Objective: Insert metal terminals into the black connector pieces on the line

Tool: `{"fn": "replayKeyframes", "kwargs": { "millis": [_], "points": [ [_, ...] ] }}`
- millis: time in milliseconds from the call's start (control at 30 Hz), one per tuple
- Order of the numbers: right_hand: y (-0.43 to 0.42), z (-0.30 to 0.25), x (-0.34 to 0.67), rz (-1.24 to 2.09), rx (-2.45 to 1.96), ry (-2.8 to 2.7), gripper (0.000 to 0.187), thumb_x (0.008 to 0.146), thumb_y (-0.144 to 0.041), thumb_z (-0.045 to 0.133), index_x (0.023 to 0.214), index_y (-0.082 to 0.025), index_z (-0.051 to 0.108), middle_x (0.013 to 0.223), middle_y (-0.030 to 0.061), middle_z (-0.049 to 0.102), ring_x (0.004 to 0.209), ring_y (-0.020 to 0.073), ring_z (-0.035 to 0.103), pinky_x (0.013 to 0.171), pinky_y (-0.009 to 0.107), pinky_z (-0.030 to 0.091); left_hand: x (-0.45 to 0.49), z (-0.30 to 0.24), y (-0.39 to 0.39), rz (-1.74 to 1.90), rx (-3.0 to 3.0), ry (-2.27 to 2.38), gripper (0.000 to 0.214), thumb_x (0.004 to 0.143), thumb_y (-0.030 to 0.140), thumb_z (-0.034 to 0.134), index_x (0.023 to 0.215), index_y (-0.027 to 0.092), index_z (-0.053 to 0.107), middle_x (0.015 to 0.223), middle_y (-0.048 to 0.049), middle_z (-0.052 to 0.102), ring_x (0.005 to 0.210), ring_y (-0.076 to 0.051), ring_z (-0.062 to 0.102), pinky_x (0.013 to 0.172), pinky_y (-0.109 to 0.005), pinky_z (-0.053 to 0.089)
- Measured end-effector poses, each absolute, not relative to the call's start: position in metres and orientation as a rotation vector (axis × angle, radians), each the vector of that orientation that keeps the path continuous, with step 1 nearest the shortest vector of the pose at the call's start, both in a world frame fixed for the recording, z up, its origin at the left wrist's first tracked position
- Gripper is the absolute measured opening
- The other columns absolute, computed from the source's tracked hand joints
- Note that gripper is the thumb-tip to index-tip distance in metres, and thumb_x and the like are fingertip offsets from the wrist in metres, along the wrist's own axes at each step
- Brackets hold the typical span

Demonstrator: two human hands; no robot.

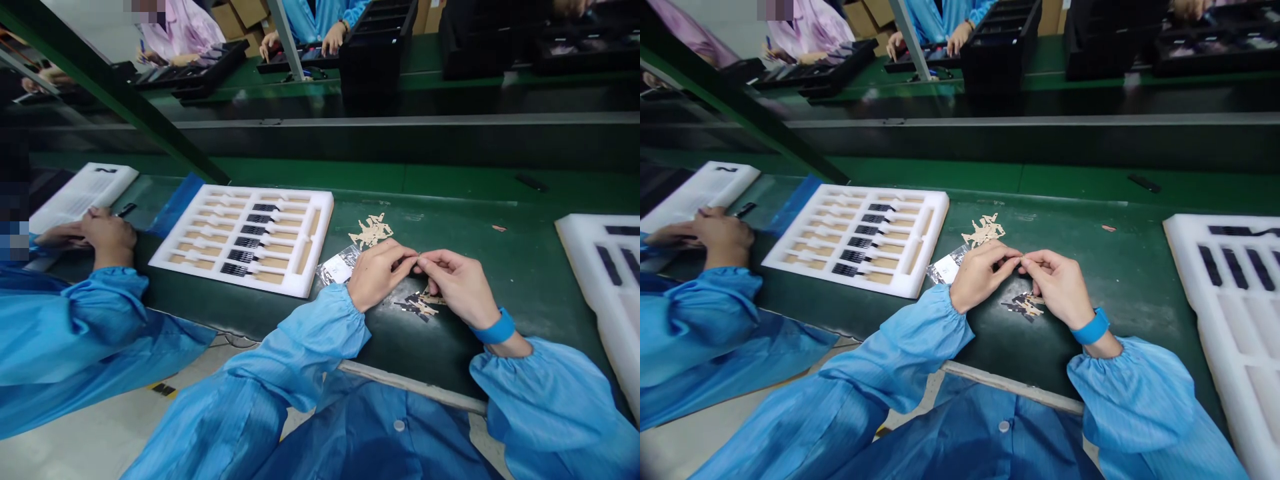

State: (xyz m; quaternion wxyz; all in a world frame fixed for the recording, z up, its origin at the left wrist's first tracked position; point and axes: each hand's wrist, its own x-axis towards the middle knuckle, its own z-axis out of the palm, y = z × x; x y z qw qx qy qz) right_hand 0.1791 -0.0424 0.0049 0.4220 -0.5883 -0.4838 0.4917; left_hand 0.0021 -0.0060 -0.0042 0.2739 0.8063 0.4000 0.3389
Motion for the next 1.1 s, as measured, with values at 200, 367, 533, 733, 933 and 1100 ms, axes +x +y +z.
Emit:
{"fn": "replayKeyframes", "kwargs": {
  "millis": [200, 367, 533, 733, 933, 1100],
  "points": [
    [-0.048, -0.001, 0.177, 1.041, -1.549, -1.361, 0.039, 0.088, -0.054, 0.067, 0.092, -0.015, 0.073, 0.068, 0.0056, 0.068, 0.047, 0.0115, 0.052, 0.045, 0.024, 0.041, 0.004, -0.003, -0.007, 0.902, 2.125, 1.126, 0.018, 0.094, 0.025, 0.058, 0.094, 0.019, 0.075, 0.086, -0.0028, 0.069, 0.077, -0.012, 0.062, 0.071, -0.025, 0.048],
    [-0.047, 0.003, 0.178, 1.141, -1.503, -1.328, 0.042, 0.085, -0.056, 0.071, 0.091, -0.015, 0.071, 0.07, 0.006, 0.069, 0.046, 0.0109, 0.051, 0.044, 0.024, 0.041, 0.004, -0.003, -0.004, 0.897, 2.107, 1.152, 0.016, 0.091, 0.022, 0.058, 0.09, 0.019, 0.074, 0.083, -0.0016, 0.068, 0.075, -0.011, 0.06, 0.069, -0.024, 0.047],
    [-0.044, 0.004, 0.178, 1.155, -1.509, -1.269, 0.044, 0.082, -0.058, 0.073, 0.088, -0.015, 0.07, 0.07, 0.0064, 0.069, 0.044, 0.0108, 0.05, 0.042, 0.024, 0.041, 0.003, -0.003, -0.004, 0.897, 2.129, 1.111, 0.019, 0.094, 0.027, 0.056, 0.094, 0.02, 0.074, 0.087, -0.0026, 0.069, 0.077, -0.012, 0.061, 0.071, -0.024, 0.048],
    [-0.048, -0.009, 0.179, 0.97, -1.582, -1.455, 0.037, 0.091, -0.052, 0.063, 0.092, -0.017, 0.072, 0.068, 0.0051, 0.068, 0.051, 0.0145, 0.056, 0.048, 0.026, 0.045, 0.006, -0.004, -0.008, 0.865, 2.22, 1.171, 0.018, 0.092, 0.025, 0.056, 0.089, 0.019, 0.073, 0.086, -0.003, 0.068, 0.077, -0.012, 0.061, 0.069, -0.025, 0.048],
    [-0.048, -0.007, 0.179, 0.928, -1.593, -1.514, 0.033, 0.091, -0.049, 0.062, 0.09, -0.018, 0.072, 0.064, 0.0031, 0.066, 0.052, 0.0148, 0.055, 0.05, 0.027, 0.043, 0.005, -0.004, -0.004, 0.854, 2.077, 1.159, 0.013, 0.084, 0.019, 0.061, 0.086, 0.018, 0.074, 0.079, -0.0006, 0.064, 0.07, -0.011, 0.057, 0.066, -0.024, 0.046],
    [-0.047, -0.007, 0.18, 0.949, -1.585, -1.502, 0.032, 0.091, -0.049, 0.062, 0.092, -0.018, 0.072, 0.07, 0.0042, 0.069, 0.056, 0.0159, 0.059, 0.053, 0.028, 0.046, 0.004, 0.0, -0.001, 0.834, 1.959, 1.129, 0.013, 0.085, 0.021, 0.062, 0.083, 0.017, 0.074, 0.074, -0.0003, 0.063, 0.067, -0.01, 0.055, 0.064, -0.024, 0.043]
  ]
}}
